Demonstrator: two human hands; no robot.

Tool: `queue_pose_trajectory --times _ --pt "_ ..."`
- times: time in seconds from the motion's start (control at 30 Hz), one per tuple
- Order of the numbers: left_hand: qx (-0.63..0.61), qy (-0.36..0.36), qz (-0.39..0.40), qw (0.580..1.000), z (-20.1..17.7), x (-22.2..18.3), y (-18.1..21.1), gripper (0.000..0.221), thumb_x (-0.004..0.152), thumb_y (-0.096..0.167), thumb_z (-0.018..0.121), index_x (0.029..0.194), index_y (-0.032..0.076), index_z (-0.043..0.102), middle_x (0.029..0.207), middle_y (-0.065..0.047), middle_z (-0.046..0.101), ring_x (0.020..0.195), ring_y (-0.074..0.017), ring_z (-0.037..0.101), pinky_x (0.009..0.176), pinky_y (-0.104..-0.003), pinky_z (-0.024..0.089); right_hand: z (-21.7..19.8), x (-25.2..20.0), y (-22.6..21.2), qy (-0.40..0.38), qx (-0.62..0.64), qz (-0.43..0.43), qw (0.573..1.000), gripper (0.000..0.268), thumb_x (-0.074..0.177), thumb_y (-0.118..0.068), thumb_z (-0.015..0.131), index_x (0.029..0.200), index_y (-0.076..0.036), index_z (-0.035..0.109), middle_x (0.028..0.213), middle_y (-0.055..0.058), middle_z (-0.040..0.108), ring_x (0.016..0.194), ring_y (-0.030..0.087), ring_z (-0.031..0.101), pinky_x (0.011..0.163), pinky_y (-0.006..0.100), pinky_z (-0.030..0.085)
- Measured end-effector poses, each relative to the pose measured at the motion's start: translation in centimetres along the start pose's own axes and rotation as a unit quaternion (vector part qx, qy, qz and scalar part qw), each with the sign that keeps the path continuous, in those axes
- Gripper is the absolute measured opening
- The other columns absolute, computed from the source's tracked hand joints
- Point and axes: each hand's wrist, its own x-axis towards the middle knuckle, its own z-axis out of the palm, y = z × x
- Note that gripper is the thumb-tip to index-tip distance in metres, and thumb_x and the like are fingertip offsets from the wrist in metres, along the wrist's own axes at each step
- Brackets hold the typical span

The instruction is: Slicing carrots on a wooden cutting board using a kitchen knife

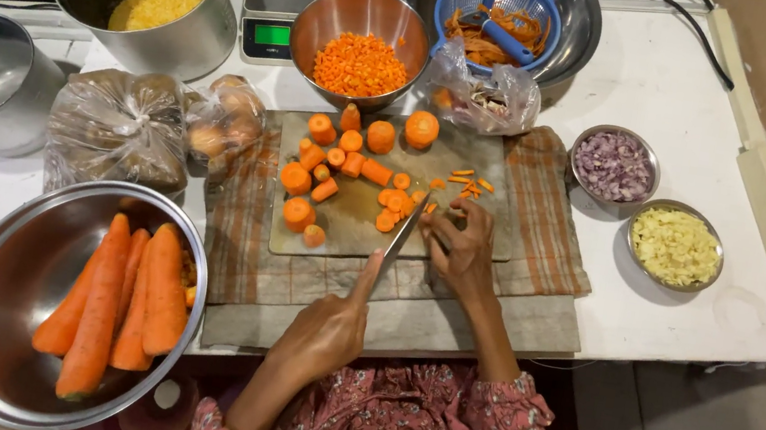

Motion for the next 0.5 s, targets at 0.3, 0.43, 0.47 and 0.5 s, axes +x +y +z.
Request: queue_pose_trajectory --times 0.3,0.43,0.47,0.5 --pt "-0.028 0.020 0.010 0.999 1.0 -0.5 -3.2 0.091 0.101 0.005 0.047 0.163 0.017 -0.019 0.053 -0.006 0.050 0.042 -0.0194 0.040 0.041 -0.037 0.033 -1.2 0.1 4.1 -0.014 -0.076 0.021 0.997 0.017 0.089 -0.027 0.078 0.103 -0.018 0.076 0.125 0.015 0.062 0.119 0.030 0.055 0.102 0.057 0.038" --pt "-0.039 0.031 -0.010 0.999 1.0 -0.7 -3.8 0.084 0.103 0.013 0.043 0.164 0.022 -0.014 0.054 -0.010 0.053 0.043 -0.0265 0.043 0.046 -0.044 0.033 -4.8 0.3 2.6 -0.070 0.053 0.124 0.988 0.038 0.090 -0.022 0.078 0.126 -0.013 0.070 0.121 0.011 0.057 0.110 0.027 0.059 0.091 0.038 0.054" --pt "-0.046 0.035 -0.020 0.998 1.0 -0.8 -4.0 0.082 0.103 0.017 0.043 0.164 0.026 -0.011 0.055 -0.014 0.056 0.043 -0.0323 0.046 0.048 -0.048 0.034 -5.6 0.3 2.2 -0.125 0.091 0.199 0.968 0.050 0.090 -0.030 0.078 0.135 -0.012 0.065 0.124 0.009 0.059 0.108 0.024 0.062 0.087 0.035 0.057" --pt "-0.047 0.034 -0.020 0.998 1.1 -0.7 -4.0 0.082 0.103 0.017 0.043 0.164 0.026 -0.011 0.055 -0.014 0.056 0.043 -0.0323 0.046 0.048 -0.048 0.034 -5.3 0.3 2.4 -0.125 0.089 0.200 0.968 0.050 0.090 -0.030 0.078 0.135 -0.012 0.065 0.124 0.009 0.059 0.108 0.024 0.062 0.087 0.035 0.057"
